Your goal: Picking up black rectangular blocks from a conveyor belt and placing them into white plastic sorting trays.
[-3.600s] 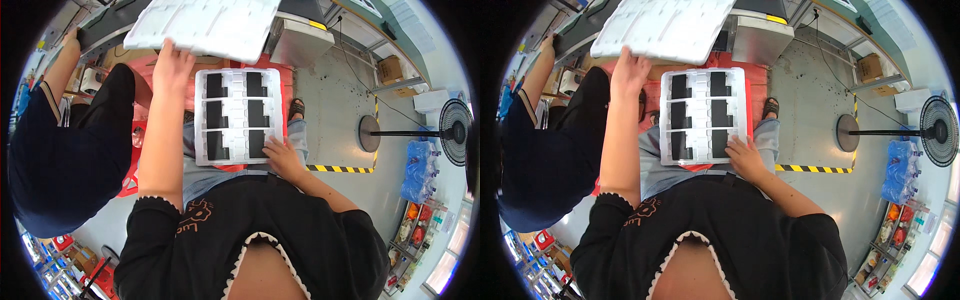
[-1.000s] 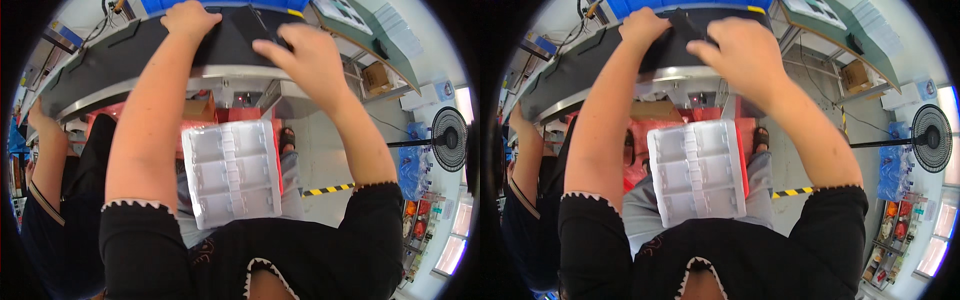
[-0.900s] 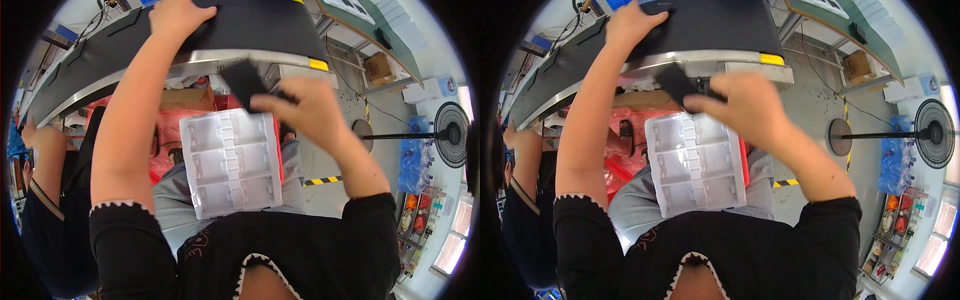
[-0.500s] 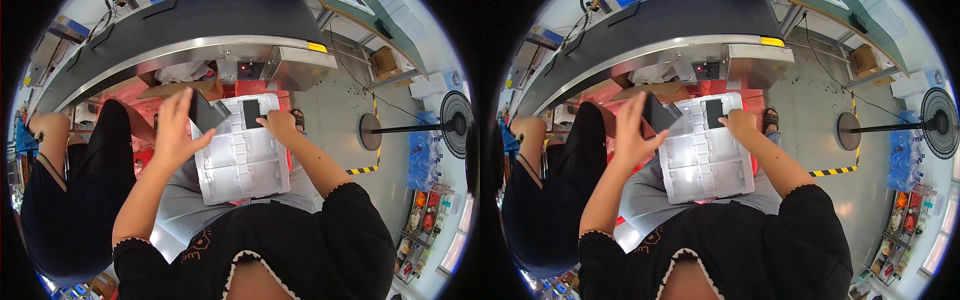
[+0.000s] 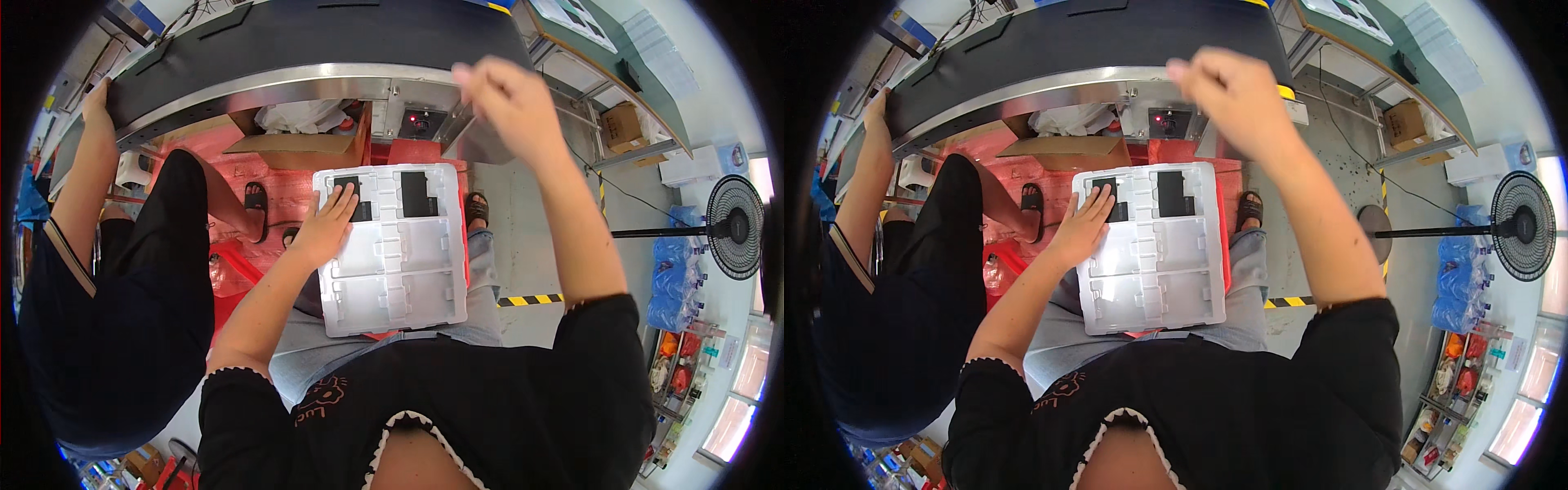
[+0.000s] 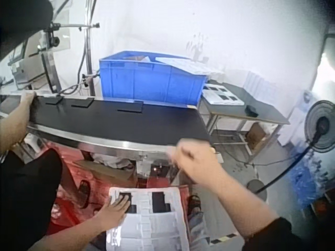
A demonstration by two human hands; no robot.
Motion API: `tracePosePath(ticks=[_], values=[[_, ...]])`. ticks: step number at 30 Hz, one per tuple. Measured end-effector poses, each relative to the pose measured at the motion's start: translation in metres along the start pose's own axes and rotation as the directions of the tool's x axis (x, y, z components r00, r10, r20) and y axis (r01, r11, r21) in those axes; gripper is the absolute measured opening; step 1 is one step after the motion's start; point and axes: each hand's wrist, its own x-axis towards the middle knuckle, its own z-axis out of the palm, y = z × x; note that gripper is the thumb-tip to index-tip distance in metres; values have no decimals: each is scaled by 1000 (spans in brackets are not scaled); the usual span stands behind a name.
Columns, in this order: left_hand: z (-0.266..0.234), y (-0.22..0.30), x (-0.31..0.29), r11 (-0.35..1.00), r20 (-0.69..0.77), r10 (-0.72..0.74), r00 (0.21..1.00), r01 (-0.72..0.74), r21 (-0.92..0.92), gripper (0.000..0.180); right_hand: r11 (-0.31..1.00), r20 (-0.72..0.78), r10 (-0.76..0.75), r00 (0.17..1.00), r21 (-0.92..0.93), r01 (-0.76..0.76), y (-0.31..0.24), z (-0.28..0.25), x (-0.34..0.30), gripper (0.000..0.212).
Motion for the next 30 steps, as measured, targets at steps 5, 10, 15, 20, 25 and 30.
tracePosePath(ticks=[5, 10, 15, 20, 25, 30], values=[[-13, 2, 1, 998, -53, 0, 999, -3, -60, 47, 864, -76, -390, 918, -374, 336, 21, 9, 124, 38], [-121, 2, 37, 945, -530, -53, 846, -129, -299, 37, 641, 137, -246, 960, -720, 267, 104, 17, 223, 57], [-210, -53, 112, 998, -886, 63, 460, -34, 53, 29, 580, 406, -154, 901, -701, 415, 11, -48, 169, 36], [-233, -107, 187, 805, -802, -360, 476, 594, -8, 68, 389, 240, -352, 905, -842, 375, 23, -13, 131, 18], [-242, -79, 221, 658, -367, -725, 582, 743, -121, 74, 726, 168, -425, 889, -523, 446, 7, 3, -12, 38], [-240, -79, 188, 829, -500, -523, 691, 548, -111, 74, 931, 381, 355, 854, -222, -288, 72, 60, -147, 46]])
